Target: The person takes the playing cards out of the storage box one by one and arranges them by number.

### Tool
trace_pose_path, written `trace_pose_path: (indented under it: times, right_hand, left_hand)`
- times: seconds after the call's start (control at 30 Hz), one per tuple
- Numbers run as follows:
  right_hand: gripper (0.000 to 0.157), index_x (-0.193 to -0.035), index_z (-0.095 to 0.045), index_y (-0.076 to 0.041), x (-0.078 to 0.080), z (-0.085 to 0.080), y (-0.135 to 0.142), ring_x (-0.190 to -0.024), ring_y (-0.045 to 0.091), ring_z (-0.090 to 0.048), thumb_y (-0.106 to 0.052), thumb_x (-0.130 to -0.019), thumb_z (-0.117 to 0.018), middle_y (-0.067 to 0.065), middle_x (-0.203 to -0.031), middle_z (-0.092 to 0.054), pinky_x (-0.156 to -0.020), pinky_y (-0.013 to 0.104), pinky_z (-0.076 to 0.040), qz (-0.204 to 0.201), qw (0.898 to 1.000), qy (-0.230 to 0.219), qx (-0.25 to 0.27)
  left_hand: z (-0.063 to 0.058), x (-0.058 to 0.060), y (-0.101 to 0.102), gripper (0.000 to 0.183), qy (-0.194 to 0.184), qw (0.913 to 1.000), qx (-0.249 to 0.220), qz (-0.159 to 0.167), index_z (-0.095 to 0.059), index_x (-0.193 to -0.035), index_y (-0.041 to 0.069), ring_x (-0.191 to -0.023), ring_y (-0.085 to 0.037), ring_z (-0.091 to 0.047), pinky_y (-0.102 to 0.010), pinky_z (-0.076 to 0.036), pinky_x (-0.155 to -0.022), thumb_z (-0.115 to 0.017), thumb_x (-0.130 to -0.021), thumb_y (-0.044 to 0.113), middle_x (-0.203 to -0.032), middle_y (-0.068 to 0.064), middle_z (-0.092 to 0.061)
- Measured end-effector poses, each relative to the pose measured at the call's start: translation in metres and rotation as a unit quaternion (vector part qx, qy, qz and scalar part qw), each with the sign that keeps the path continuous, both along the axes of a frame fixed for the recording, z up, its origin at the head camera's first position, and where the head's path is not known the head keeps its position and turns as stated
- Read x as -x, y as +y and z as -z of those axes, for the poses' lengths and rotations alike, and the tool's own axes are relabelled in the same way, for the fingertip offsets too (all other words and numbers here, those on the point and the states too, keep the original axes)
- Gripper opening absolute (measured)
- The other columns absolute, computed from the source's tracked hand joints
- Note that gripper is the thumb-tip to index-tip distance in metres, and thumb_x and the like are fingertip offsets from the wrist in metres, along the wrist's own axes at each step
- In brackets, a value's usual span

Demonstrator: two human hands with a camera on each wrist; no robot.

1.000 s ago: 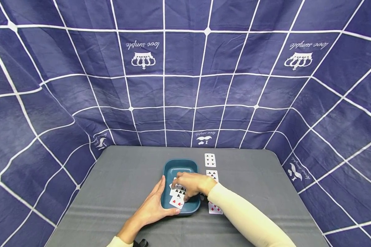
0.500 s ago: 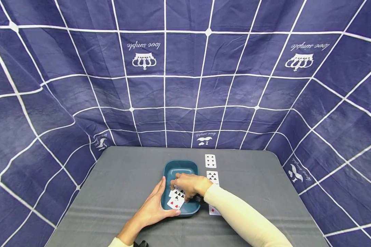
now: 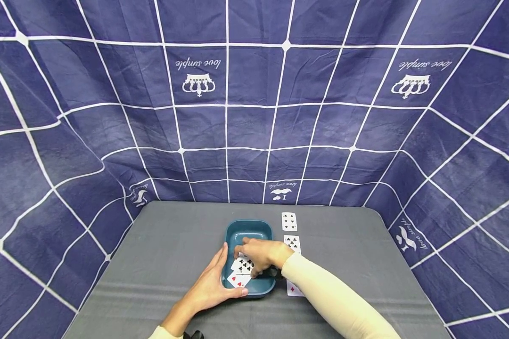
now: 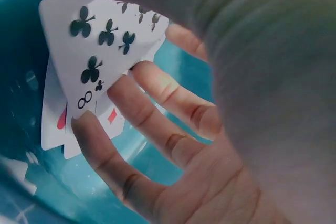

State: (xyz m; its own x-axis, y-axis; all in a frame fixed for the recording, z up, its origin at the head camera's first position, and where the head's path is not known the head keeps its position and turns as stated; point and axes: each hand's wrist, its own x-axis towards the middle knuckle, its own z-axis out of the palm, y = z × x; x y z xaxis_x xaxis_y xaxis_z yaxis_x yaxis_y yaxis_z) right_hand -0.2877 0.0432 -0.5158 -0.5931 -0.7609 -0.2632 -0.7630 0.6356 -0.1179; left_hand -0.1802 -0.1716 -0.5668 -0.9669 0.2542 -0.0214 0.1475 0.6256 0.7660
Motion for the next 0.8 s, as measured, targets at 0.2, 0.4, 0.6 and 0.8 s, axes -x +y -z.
trace_pose_path:
  times: [0.2, 0.4, 0.6, 0.8]
  right_hand:
    - [0.079, -0.159, -0.068, -0.032, 0.005, -0.005, 0.008, -0.109, 0.006, -0.07, -0.032, -0.089, -0.105, 0.001, -0.138, -0.072, -0.103, 0.027, -0.063, 0.0, 0.999, -0.01, 0.039]
    - [0.07, -0.158, -0.069, -0.03, 0.006, -0.012, 0.018, -0.124, 0.013, -0.072, -0.031, -0.095, -0.1, 0.003, -0.142, -0.073, -0.112, 0.035, -0.062, -0.001, 0.997, -0.015, 0.08]
    - [0.069, -0.161, -0.067, -0.028, 0.005, -0.02, 0.034, -0.105, 0.011, -0.066, -0.03, -0.098, -0.096, 0.001, -0.129, -0.071, -0.1, 0.035, -0.062, 0.018, 0.992, -0.006, 0.125]
    - [0.067, -0.164, -0.065, -0.03, 0.003, -0.029, 0.047, -0.104, 0.012, -0.066, -0.028, -0.103, -0.092, 0.001, -0.135, -0.07, -0.099, 0.037, -0.062, 0.04, 0.986, -0.008, 0.161]
  left_hand:
    - [0.001, 0.003, 0.0, 0.153, 0.011, 0.9999, 0.003, 0.001, -0.012, -0.187, 0.006, -0.175, -0.051, -0.037, -0.071, -0.041, -0.136, -0.105, -0.08, 0.062, -0.195, -0.022, -0.022]
    - [0.0, 0.003, 0.0, 0.154, 0.012, 0.9999, 0.008, -0.004, -0.012, -0.188, 0.007, -0.175, -0.049, -0.038, -0.069, -0.042, -0.136, -0.106, -0.079, 0.062, -0.195, -0.021, -0.023]
    - [-0.001, 0.002, 0.002, 0.155, 0.011, 0.9999, 0.007, -0.005, -0.013, -0.188, 0.006, -0.175, -0.048, -0.039, -0.069, -0.042, -0.136, -0.107, -0.078, 0.063, -0.195, -0.02, -0.024]
    - [0.0, 0.002, 0.002, 0.155, 0.009, 0.9999, 0.006, -0.004, -0.012, -0.188, 0.006, -0.176, -0.047, -0.037, -0.068, -0.041, -0.137, -0.107, -0.078, 0.062, -0.195, -0.019, -0.022]
